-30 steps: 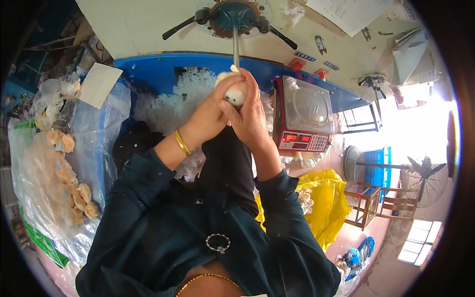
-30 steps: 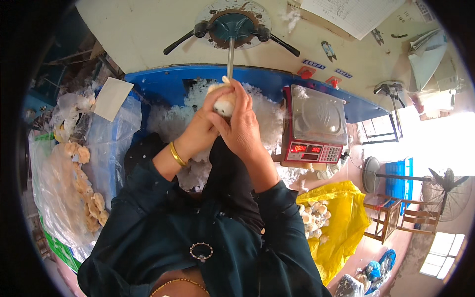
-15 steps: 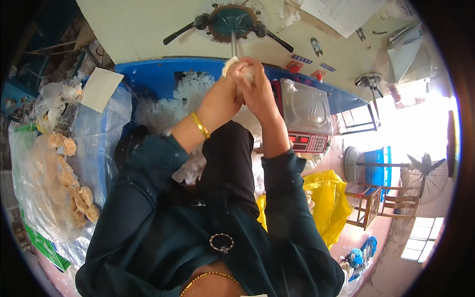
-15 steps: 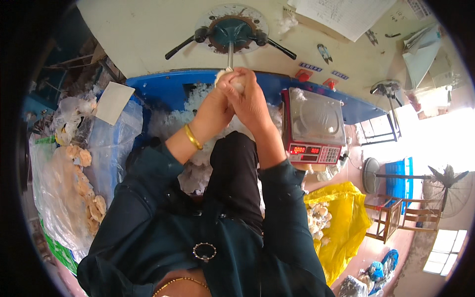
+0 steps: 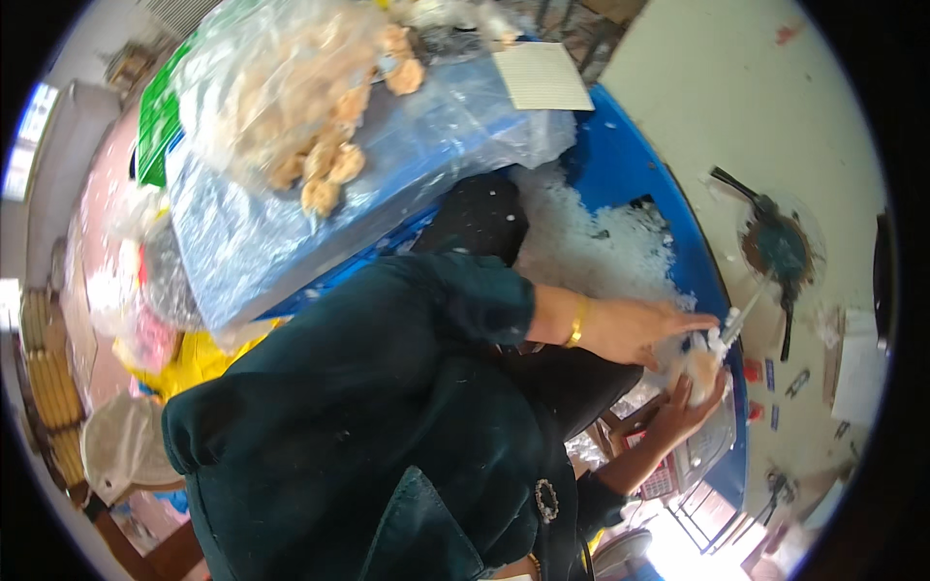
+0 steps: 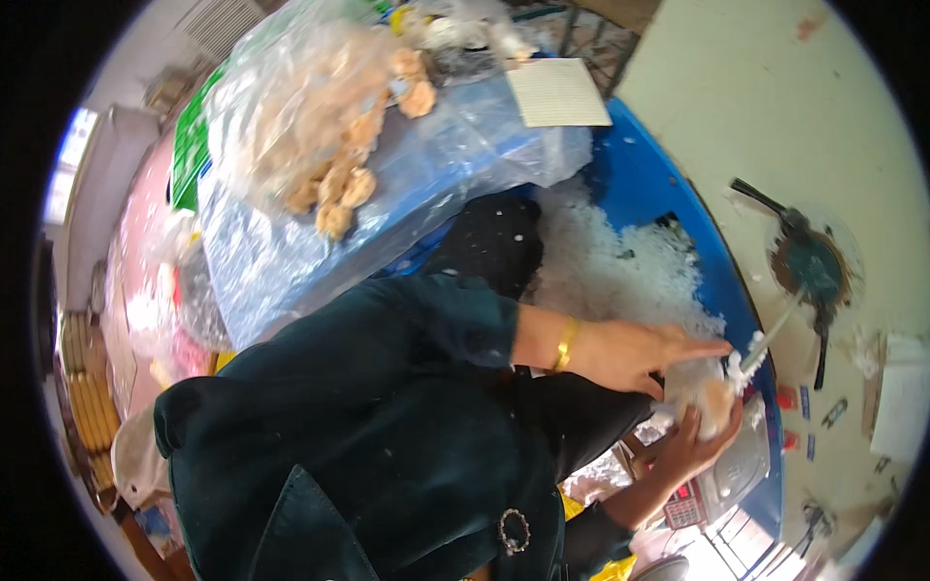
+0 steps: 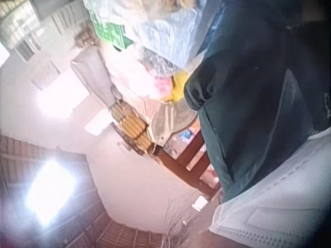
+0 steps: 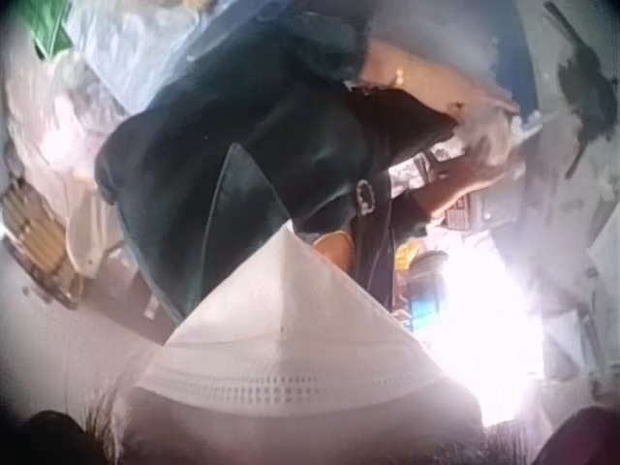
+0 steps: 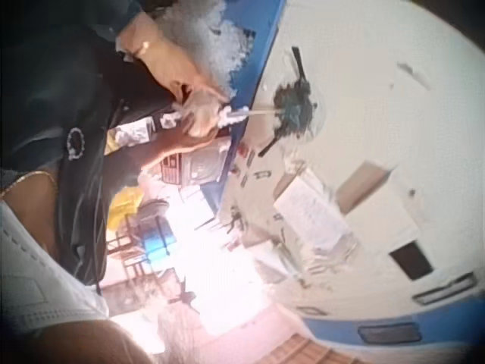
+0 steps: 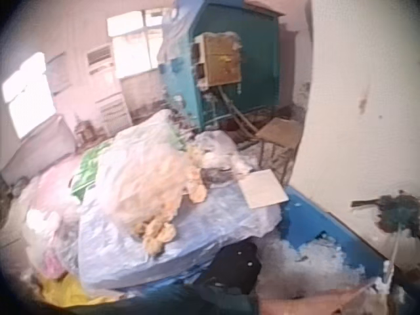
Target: The person sits on the floor and repeatedly picks up small white stuffed animal bodies, then uses a manual stuffing machine to fill them with white fluffy material. The person handles each item one at a time, compressing and shaping the stuffed animals before placing them into a yellow bag.
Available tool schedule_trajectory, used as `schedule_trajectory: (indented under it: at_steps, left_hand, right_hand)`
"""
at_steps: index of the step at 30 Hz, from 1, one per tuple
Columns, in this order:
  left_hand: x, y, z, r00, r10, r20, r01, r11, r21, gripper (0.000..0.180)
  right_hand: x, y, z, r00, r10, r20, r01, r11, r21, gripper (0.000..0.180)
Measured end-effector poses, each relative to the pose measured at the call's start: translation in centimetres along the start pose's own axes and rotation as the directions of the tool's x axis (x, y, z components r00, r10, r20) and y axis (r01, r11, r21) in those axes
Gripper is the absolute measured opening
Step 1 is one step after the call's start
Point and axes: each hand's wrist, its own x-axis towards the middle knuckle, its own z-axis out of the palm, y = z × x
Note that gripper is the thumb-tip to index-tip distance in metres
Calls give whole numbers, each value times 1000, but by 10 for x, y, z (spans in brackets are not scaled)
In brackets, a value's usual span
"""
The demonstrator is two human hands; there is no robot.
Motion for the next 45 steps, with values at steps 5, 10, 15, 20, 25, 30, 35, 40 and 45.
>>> schedule_trajectory:
  at_steps: [5, 10, 15, 20, 25, 30, 35, 40, 45]
  left_hand:
    - [-158, -59, -101, 784, -77, -617, 578, 456, 677, 49]
    - [-307, -69, -165, 327, -216, -920, 934, -74, 349, 41]
    - [-313, -115, -193, 360, -188, -914, 915, -122, 385, 28]
    - [-186, -89, -169, 494, -481, -724, 689, 725, -12, 20]
    - [-72, -52, -91, 868, -495, -16, 363, 657, -661, 19]
    - [-19, -37, -46, 905, -419, 72, 349, 637, -687, 23]
    - [16, -11, -3, 933, -357, 44, 287, 664, -690, 23]
    - [85, -30, 25, 964, -208, -164, 115, 886, -449, 24]
    - [160, -62, 31, 917, -299, -264, 165, 887, -431, 24]
  right_hand:
    - [-52, 122, -121, 977, 167, 136, -28, 724, -689, 61]
    - [-112, 185, -230, 678, 728, -106, -466, 313, -828, 81]
    - [-63, 113, -129, 879, 390, 273, -215, 837, -503, 54]
    - [-22, -12, 0, 877, 240, 416, -178, 967, -181, 34]
    - [5, -73, 74, 847, -171, 504, 9, 951, 309, 32]
    - [14, -59, 75, 869, 5, 495, -218, 901, 374, 26]
    - [7, -52, 50, 963, 183, 198, -268, 731, 627, 21]
    - [62, -35, 31, 983, 131, -125, -82, 937, 339, 19]
    - [152, 10, 69, 961, 190, -202, -67, 864, 498, 21]
